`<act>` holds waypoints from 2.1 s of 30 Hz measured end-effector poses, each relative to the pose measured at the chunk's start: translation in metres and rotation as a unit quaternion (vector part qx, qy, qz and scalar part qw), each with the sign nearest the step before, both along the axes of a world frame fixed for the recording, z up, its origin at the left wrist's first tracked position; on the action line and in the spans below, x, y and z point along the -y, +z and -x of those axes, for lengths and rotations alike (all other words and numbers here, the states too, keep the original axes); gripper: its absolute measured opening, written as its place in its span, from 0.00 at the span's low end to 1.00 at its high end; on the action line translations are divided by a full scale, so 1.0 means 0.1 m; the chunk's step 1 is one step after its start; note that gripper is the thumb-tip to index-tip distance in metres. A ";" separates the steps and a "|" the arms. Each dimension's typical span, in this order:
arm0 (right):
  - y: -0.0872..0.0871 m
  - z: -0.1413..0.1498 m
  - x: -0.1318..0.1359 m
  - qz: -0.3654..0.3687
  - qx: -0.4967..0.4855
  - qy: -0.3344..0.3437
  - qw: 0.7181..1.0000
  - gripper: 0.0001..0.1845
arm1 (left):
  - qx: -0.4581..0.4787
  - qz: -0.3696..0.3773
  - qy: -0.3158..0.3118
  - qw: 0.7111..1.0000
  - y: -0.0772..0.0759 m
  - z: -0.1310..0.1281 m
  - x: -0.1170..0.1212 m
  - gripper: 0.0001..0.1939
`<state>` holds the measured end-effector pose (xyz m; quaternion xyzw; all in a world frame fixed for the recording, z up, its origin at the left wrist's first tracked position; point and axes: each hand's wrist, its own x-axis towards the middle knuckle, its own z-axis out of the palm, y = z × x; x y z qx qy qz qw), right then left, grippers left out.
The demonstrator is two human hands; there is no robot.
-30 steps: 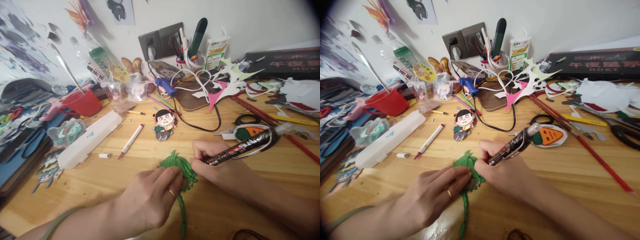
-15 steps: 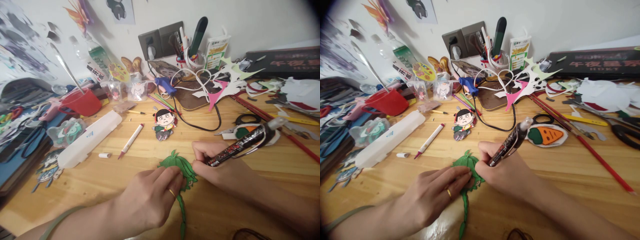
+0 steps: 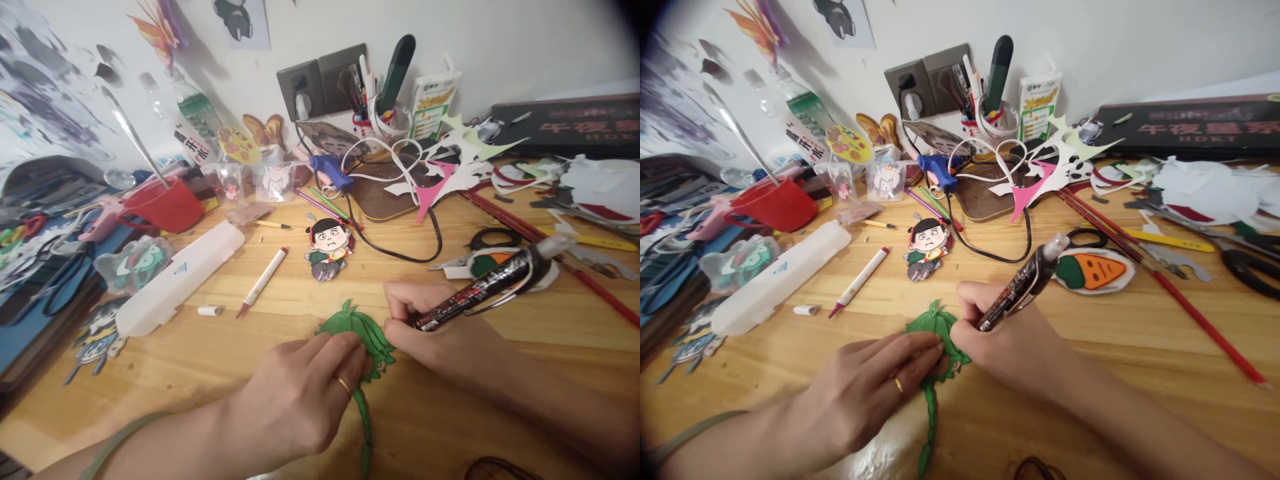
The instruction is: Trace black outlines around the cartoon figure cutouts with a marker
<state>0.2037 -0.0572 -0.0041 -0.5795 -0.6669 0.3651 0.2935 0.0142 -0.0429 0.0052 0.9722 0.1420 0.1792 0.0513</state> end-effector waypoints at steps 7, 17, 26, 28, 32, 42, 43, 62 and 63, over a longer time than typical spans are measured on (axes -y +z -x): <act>-0.03 0.01 0.01 -0.002 -0.003 0.000 1.000 0.13 | 0.000 0.001 -0.001 1.000 -0.01 0.00 0.00 0.14; 0.02 -0.08 -0.03 -0.029 -0.104 -0.100 0.989 0.16 | -0.033 -0.036 0.031 0.998 -0.05 0.02 0.01 0.13; 0.05 -0.06 0.03 -0.015 -0.046 -0.058 0.997 0.10 | -0.032 -0.076 0.025 0.996 -0.06 0.02 0.03 0.14; 0.06 -0.05 0.04 -0.021 -0.019 -0.045 0.999 0.11 | -0.035 -0.068 0.014 0.997 -0.05 0.02 0.03 0.15; 0.05 -0.03 0.05 -0.017 0.002 -0.030 0.999 0.13 | -0.044 -0.037 0.006 0.998 -0.06 0.02 0.02 0.16; 0.01 -0.01 0.04 -0.015 0.041 -0.022 0.999 0.12 | -0.044 -0.006 0.008 0.999 -0.05 0.01 0.00 0.14; 0.01 -0.01 0.04 -0.017 0.044 -0.025 0.999 0.12 | -0.046 -0.005 0.007 0.999 -0.05 0.01 0.00 0.14; -0.07 -0.06 0.07 -0.053 0.069 -0.029 0.996 0.13 | -0.052 0.007 0.006 0.999 -0.10 0.02 0.01 0.11; -0.07 -0.06 0.07 -0.053 0.069 -0.031 0.996 0.13 | -0.052 0.006 0.006 0.999 -0.10 0.01 0.01 0.11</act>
